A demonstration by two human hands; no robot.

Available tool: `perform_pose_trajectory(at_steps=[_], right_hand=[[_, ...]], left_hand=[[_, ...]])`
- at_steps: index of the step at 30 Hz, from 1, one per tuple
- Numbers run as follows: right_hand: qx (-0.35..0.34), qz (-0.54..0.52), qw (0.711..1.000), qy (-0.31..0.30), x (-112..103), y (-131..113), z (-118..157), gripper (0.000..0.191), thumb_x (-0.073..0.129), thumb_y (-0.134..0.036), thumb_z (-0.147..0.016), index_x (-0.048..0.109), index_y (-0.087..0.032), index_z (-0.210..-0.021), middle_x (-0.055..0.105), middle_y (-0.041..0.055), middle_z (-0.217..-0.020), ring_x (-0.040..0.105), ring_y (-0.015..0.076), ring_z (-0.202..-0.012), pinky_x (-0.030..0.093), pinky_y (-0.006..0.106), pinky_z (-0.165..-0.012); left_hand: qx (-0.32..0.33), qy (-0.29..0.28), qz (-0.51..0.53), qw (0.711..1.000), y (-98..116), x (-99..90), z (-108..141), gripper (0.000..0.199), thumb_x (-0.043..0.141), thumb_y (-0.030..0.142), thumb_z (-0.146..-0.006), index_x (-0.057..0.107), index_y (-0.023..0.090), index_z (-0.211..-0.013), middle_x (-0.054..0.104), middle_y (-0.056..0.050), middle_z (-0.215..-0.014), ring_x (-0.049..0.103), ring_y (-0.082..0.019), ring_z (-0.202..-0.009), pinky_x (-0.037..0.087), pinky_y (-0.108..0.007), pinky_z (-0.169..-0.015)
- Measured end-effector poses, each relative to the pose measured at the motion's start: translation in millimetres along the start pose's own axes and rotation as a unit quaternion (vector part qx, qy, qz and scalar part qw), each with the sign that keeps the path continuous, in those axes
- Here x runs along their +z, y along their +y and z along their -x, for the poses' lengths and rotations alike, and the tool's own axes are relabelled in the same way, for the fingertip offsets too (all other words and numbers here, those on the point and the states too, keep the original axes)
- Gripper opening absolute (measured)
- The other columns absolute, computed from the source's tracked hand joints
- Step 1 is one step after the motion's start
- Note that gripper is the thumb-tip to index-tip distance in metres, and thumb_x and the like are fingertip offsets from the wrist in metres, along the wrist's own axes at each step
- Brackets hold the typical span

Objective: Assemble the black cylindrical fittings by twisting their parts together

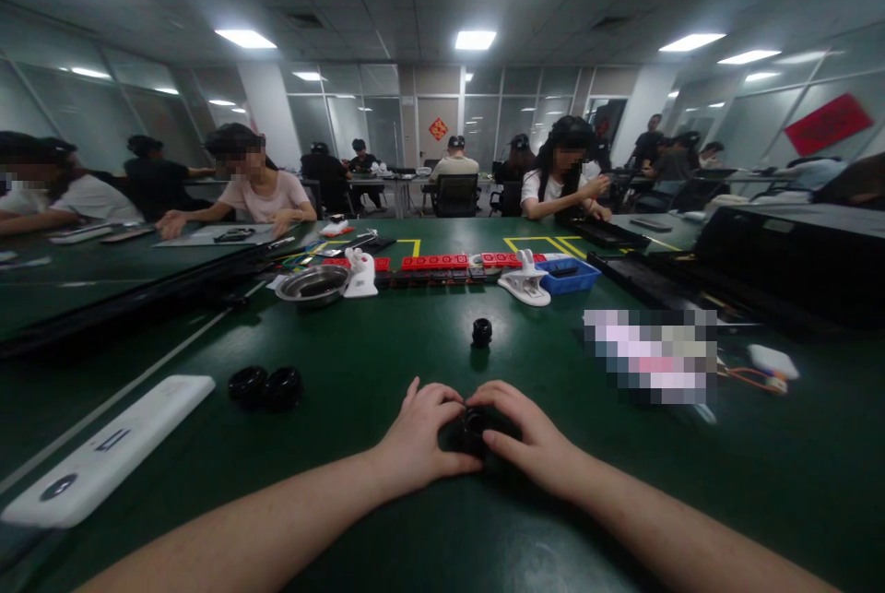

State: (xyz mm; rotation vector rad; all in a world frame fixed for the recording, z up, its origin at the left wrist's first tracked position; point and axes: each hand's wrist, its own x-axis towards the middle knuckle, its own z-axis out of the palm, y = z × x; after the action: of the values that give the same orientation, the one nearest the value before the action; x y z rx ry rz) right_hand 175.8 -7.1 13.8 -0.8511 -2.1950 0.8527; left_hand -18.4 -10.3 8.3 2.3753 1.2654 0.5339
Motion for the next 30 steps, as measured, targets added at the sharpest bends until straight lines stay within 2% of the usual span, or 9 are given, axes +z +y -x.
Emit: perform_pose_trajectory(at_steps=[3,5,10,13,16,19,22,26,30], right_hand=[[0.003,-0.034,0.999,-0.019,0.8,0.4,2.9,0.043,0.049,-0.029,-0.078,0.039,-0.019,-0.119,0.044,0.0098,-0.12,0.04,0.0232,-0.113,0.03,0.041,-0.095],[0.032,-0.034,0.999,0.001,2.6,1.1,3.7,0.05,0.055,-0.032,-0.074,0.037,-0.018,-0.119,0.045,0.011,-0.117,0.043,0.0243,-0.109,0.034,0.041,-0.092],[0.038,0.013,0.999,0.03,1.7,0.7,0.3,0.031,0.059,-0.029,-0.07,0.05,-0.017,-0.096,0.052,0.007,-0.094,0.05,0.022,-0.089,0.042,0.038,-0.079],[-0.009,-0.02,1.0,-0.015,-0.6,1.0,0.4,0.033,0.05,-0.022,-0.075,0.048,-0.019,-0.108,0.048,0.0083,-0.111,0.044,0.0227,-0.106,0.033,0.039,-0.092],[0.006,-0.039,0.999,-0.016,0.6,3.1,2.8,0.046,0.05,-0.022,-0.076,0.037,-0.019,-0.12,0.043,0.0096,-0.121,0.039,0.0238,-0.113,0.029,0.041,-0.095],[0.046,-0.017,0.999,0.021,2.9,3.8,3.2,0.042,0.056,-0.028,-0.073,0.041,-0.018,-0.111,0.05,0.009,-0.107,0.048,0.0229,-0.098,0.039,0.038,-0.085],[0.036,0.007,0.999,0.031,1.7,2.0,1.1,0.03,0.058,-0.03,-0.072,0.048,-0.018,-0.097,0.052,0.0058,-0.093,0.051,0.0207,-0.086,0.042,0.035,-0.077],[-0.019,-0.035,0.999,-0.021,-0.9,1.5,0.6,0.032,0.047,-0.025,-0.079,0.048,-0.019,-0.11,0.048,0.0086,-0.112,0.044,0.0227,-0.106,0.033,0.039,-0.092],[0.026,-0.047,0.999,-0.009,3.0,4.4,2.7,0.051,0.054,-0.03,-0.075,0.036,-0.019,-0.121,0.044,0.0114,-0.12,0.042,0.0252,-0.11,0.033,0.042,-0.092]], left_hand=[[-0.001,-0.005,0.0,1.0,-0.2,-0.4,0.0,0.047,0.063,0.052,-0.062,0.057,0.024,-0.1,0.052,-0.004,-0.105,0.043,-0.026,-0.106,0.008,-0.056,-0.1],[-0.002,-0.007,0.003,1.0,-0.5,0.0,-0.2,0.044,0.062,0.052,-0.064,0.058,0.024,-0.097,0.051,-0.004,-0.105,0.043,-0.025,-0.105,0.007,-0.056,-0.1],[-0.004,0.001,-0.005,1.0,-1.8,1.9,-0.2,0.044,0.063,0.052,-0.062,0.058,0.025,-0.097,0.051,-0.003,-0.103,0.044,-0.024,-0.104,0.008,-0.057,-0.1],[-0.001,-0.001,-0.007,1.0,-2.7,2.2,-0.1,0.047,0.064,0.052,-0.061,0.057,0.025,-0.1,0.051,-0.003,-0.105,0.044,-0.025,-0.104,0.008,-0.057,-0.1],[0.003,-0.003,-0.004,1.0,-2.6,1.7,0.1,0.045,0.064,0.051,-0.062,0.058,0.025,-0.099,0.051,-0.003,-0.105,0.044,-0.025,-0.105,0.008,-0.056,-0.1],[0.002,-0.002,-0.004,1.0,-1.9,1.4,0.3,0.042,0.064,0.049,-0.063,0.059,0.025,-0.096,0.051,-0.003,-0.105,0.044,-0.024,-0.104,0.009,-0.056,-0.1],[0.001,0.001,-0.005,1.0,-2.0,1.8,0.4,0.043,0.065,0.048,-0.062,0.058,0.025,-0.097,0.05,-0.003,-0.106,0.044,-0.024,-0.105,0.011,-0.055,-0.1],[0.005,-0.003,-0.004,1.0,-2.8,1.8,0.1,0.047,0.065,0.049,-0.062,0.057,0.025,-0.102,0.049,-0.004,-0.108,0.042,-0.025,-0.107,0.013,-0.055,-0.1],[0.007,-0.002,-0.002,1.0,-2.9,1.7,0.1,0.043,0.064,0.049,-0.063,0.059,0.025,-0.099,0.049,-0.004,-0.108,0.042,-0.026,-0.107,0.013,-0.055,-0.1]])
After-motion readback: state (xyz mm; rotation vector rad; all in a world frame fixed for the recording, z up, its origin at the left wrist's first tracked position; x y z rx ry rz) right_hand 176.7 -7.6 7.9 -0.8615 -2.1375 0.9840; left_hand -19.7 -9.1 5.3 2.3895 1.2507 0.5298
